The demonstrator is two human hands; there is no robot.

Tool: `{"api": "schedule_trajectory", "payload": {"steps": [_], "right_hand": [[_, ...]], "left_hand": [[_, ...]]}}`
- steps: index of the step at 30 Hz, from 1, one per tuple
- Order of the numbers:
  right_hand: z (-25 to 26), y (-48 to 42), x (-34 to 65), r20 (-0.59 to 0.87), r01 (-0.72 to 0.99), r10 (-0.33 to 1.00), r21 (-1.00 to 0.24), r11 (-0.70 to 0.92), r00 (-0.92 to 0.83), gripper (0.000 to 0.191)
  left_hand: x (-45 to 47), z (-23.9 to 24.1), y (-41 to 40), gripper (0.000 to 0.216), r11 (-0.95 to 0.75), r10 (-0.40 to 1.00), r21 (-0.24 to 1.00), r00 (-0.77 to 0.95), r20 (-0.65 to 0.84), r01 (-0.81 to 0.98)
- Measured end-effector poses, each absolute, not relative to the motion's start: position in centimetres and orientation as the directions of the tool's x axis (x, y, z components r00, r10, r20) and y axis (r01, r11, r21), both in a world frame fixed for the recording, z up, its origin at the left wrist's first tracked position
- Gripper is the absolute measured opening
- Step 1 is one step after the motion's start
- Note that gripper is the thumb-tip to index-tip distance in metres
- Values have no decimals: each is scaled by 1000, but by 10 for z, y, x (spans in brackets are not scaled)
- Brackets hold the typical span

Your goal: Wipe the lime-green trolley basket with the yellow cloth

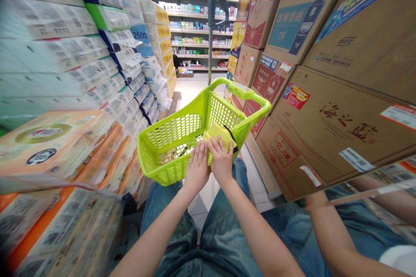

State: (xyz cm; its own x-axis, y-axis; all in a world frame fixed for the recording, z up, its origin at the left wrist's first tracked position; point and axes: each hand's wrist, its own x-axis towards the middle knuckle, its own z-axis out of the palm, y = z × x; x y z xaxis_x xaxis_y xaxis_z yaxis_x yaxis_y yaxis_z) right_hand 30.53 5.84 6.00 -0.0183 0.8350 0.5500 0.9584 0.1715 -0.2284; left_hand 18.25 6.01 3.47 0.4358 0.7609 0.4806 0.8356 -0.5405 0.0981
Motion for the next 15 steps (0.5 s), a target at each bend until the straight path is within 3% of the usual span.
{"api": "schedule_trajectory", "payload": {"steps": [4, 9, 15], "right_hand": [[58, 52, 298, 550, 952, 834, -225, 206, -51, 72], [73, 60, 338, 543, 962, 828, -121, 243, -141, 71], [93, 80, 393, 643, 980, 761, -190, 57, 80, 67]], "left_hand": [[183, 34, 61, 80, -541, 757, 92, 437, 486, 836], [182, 38, 59, 84, -537, 768, 94, 440, 465, 838], [182, 40, 59, 88, -548, 770, 92, 458, 444, 831]]}}
